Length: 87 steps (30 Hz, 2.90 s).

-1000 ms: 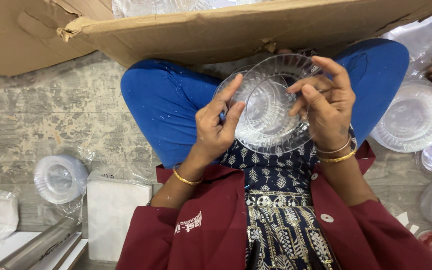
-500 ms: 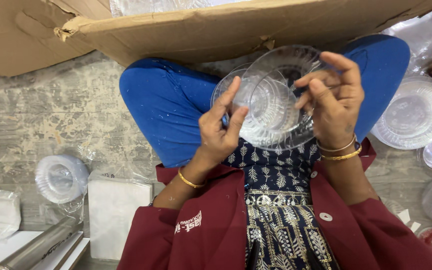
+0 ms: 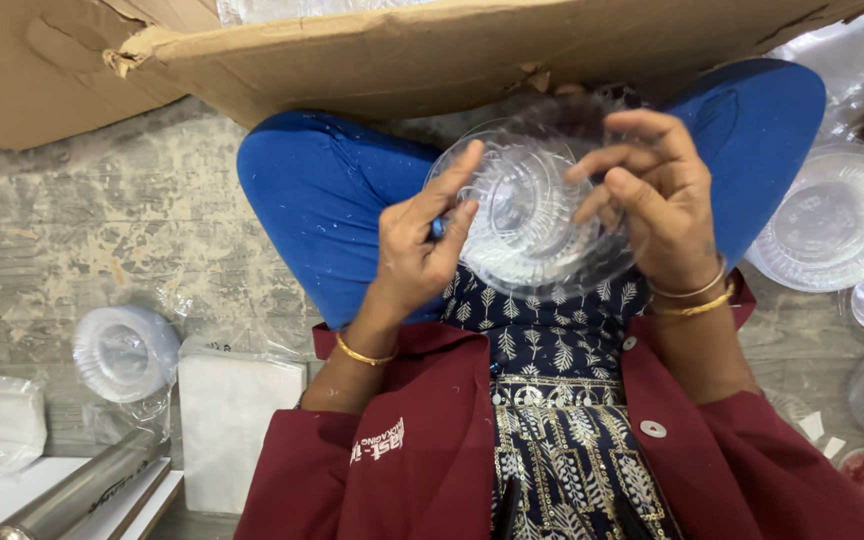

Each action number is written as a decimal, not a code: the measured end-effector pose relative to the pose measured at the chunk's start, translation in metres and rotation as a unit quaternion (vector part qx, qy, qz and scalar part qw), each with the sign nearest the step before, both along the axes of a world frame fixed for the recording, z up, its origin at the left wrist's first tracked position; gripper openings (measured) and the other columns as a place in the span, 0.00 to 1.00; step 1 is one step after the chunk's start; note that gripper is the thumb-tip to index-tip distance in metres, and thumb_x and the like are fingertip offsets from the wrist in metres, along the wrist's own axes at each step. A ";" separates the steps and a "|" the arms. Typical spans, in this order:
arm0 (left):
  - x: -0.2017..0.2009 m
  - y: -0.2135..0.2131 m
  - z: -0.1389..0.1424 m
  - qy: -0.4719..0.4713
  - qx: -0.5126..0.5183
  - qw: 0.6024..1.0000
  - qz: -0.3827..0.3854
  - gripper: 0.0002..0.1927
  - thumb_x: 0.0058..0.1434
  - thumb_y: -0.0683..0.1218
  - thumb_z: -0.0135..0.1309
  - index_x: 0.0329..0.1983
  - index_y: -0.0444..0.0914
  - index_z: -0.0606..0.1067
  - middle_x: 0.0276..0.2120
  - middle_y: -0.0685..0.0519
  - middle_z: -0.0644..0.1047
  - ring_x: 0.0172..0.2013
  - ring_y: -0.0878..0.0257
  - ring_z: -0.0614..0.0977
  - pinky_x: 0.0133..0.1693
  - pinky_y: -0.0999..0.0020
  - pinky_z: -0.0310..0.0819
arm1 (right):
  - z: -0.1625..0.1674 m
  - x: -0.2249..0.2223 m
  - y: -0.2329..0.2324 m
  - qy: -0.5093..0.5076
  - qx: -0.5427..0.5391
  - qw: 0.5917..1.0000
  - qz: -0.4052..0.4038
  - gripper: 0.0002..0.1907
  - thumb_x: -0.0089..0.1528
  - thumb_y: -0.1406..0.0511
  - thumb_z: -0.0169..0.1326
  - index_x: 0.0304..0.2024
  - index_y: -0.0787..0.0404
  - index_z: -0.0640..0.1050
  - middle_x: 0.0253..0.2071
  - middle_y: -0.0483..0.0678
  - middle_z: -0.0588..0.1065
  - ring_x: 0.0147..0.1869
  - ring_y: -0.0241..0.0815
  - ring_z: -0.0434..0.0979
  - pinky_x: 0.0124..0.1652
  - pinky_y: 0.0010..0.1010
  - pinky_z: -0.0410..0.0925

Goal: The person sits on the floor and repeatedly picks up clear plastic plates from a cardboard box, separates them, and stacks them in hand. The person continues to handle and stack the plates one by one without using any tools.

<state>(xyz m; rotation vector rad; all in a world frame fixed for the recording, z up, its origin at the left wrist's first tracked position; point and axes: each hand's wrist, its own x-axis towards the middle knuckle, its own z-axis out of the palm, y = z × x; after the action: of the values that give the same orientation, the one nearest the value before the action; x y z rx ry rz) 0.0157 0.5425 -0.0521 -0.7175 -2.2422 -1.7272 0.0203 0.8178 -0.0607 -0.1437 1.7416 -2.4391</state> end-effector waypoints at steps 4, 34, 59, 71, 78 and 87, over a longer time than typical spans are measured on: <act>-0.002 -0.004 -0.003 -0.024 -0.044 0.998 -0.045 0.19 0.71 0.34 0.56 0.64 0.34 0.76 0.52 0.49 0.81 0.38 0.65 0.86 0.41 0.76 0.79 | -0.003 0.002 0.006 -0.001 0.145 0.982 0.123 0.18 0.73 0.71 0.49 0.65 0.67 0.71 0.44 0.62 0.81 0.32 0.40 0.80 0.29 0.22 0.65; 0.015 0.018 -0.011 -0.086 0.014 0.996 -0.011 0.40 0.74 0.38 0.57 0.80 0.36 0.47 0.28 0.54 0.78 0.28 0.73 0.76 0.38 0.79 0.73 | -0.005 0.007 -0.030 -0.006 -0.073 0.982 -0.173 0.26 0.70 0.71 0.52 0.66 0.54 0.58 0.43 0.56 0.79 0.36 0.42 0.81 0.32 0.27 0.74; 0.044 0.043 -0.054 -0.049 0.023 0.998 -0.034 0.39 0.71 0.50 0.60 0.77 0.35 0.53 0.29 0.55 0.74 0.28 0.68 0.78 0.34 0.76 0.74 | -0.048 0.008 -0.001 0.016 -0.113 0.958 -0.264 0.19 0.81 0.71 0.51 0.69 0.61 0.59 0.43 0.64 0.79 0.30 0.48 0.79 0.24 0.26 0.67; -0.005 0.002 -0.035 0.081 -0.080 0.993 0.018 0.47 0.48 0.73 0.69 0.57 0.37 0.68 0.39 0.51 0.74 0.33 0.63 0.78 0.35 0.72 0.74 | -0.050 0.019 -0.024 -0.001 -0.119 0.971 -0.206 0.17 0.82 0.72 0.51 0.69 0.62 0.60 0.44 0.63 0.78 0.31 0.47 0.79 0.25 0.24 0.66; -0.016 0.001 -0.029 0.126 -0.105 0.986 0.040 0.51 0.39 0.75 0.72 0.51 0.36 0.68 0.36 0.52 0.71 0.35 0.59 0.75 0.37 0.64 0.73 | -0.043 0.017 -0.035 -0.013 -0.101 0.976 -0.194 0.17 0.81 0.71 0.51 0.67 0.61 0.60 0.43 0.62 0.79 0.30 0.44 0.80 0.21 0.21 0.63; -0.024 -0.014 -0.037 0.145 -0.126 0.981 0.009 0.49 0.37 0.76 0.72 0.44 0.37 0.66 0.32 0.52 0.68 0.32 0.58 0.74 0.35 0.64 0.71 | -0.047 0.018 -0.040 -0.030 -0.105 0.979 -0.171 0.16 0.80 0.71 0.51 0.66 0.62 0.62 0.41 0.62 0.79 0.30 0.44 0.79 0.22 0.21 0.64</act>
<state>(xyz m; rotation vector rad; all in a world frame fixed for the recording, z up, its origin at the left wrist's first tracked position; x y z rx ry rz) -0.0080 0.5284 -0.0889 -0.9302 -2.2702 -1.2451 0.0381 0.7781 -0.1079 0.2255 1.5909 -2.8333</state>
